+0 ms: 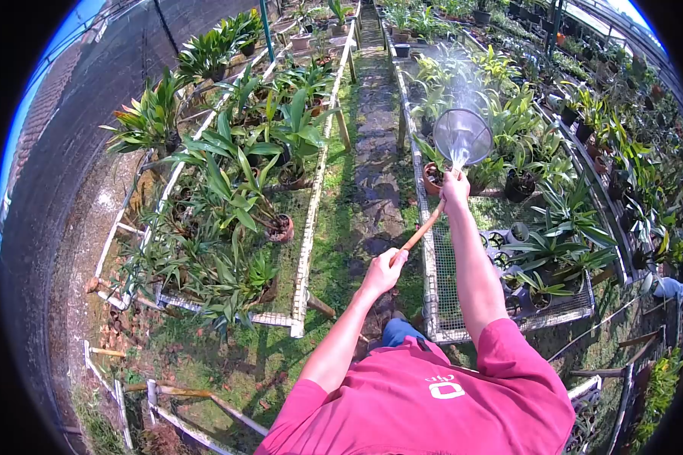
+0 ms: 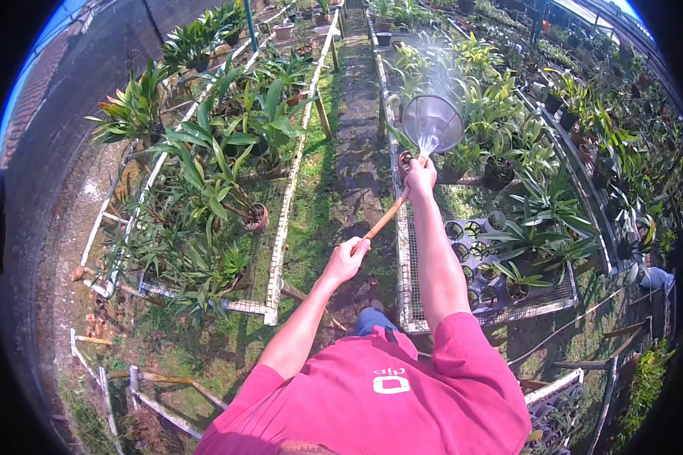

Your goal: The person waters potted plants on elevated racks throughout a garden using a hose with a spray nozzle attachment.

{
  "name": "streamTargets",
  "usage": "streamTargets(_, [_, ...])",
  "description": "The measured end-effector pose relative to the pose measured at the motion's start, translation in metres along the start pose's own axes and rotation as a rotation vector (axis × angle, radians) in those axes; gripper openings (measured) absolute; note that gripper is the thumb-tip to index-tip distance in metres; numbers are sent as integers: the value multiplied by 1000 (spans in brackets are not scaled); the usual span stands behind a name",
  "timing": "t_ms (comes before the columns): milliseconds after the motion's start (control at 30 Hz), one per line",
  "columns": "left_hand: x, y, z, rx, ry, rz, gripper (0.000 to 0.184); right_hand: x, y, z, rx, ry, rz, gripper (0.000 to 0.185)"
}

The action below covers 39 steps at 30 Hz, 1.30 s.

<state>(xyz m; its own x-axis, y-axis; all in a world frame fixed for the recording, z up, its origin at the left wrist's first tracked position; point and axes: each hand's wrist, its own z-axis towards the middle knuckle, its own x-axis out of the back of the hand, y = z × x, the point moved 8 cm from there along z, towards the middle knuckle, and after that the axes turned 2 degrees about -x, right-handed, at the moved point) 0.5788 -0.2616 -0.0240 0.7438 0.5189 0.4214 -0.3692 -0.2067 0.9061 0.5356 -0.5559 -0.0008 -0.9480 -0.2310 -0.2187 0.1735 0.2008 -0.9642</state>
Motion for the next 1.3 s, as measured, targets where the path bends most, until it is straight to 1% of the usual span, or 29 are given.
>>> streamTargets(67, [-2, -8, 14, -18, 7, -26, 39, -4, 2, 14, 20, 15, -17, 13])
streamTargets(133, [-1, -12, 31, -51, 34, -52, 37, -13, 2, 27, -4, -2, -17, 13])
streamTargets(200, [0, -16, 49, -38, 27, -26, 36, -23, 3, 44, -8, -26, 0, 12])
streamTargets(300, [-4, -21, 85, 18, 9, 6, 36, -37, 2, 80, 18, -14, 17, 17])
streamTargets(433, [-16, -16, 137, 41, -23, -16, 40, -46, -7, 134, 73, 25, -120, 15])
streamTargets(467, [-19, -14, 152, 21, -5, -31, 41, -48, -5, 151, 38, 7, -59, 15])
streamTargets(500, [-22, -7, 168, 1, 17, -53, 42, -48, -9, 169, 51, 39, -99, 14])
streamTargets(633, [-33, 15, 228, -4, 64, -17, 44, -55, -33, 229, 24, 52, -78, 10])
streamTargets(733, [-35, 34, 258, -27, 55, -2, 45, -64, -52, 258, 53, -2, -69, 12])
streamTargets(833, [-40, 45, 264, -24, -8, -16, 45, -70, -60, 266, 24, -114, 7, 17])
streamTargets(867, [-41, 40, 264, -20, -19, -27, 44, -71, -60, 266, 23, -127, -17, 17])
streamTargets(1000, [-47, 33, 248, -15, -17, -73, 45, -69, -50, 257, 25, -103, -17, 25])
streamTargets(1100, [-41, 30, 243, -21, -21, -37, 45, -69, -54, 246, 46, -119, 36, 25])
streamTargets(1267, [-37, 43, 236, -29, -25, -51, 44, -63, -63, 239, 45, -56, -15, 24])
streamTargets(1300, [-36, 46, 234, -19, -30, -29, 44, -60, -65, 236, 44, -31, 6, 21])
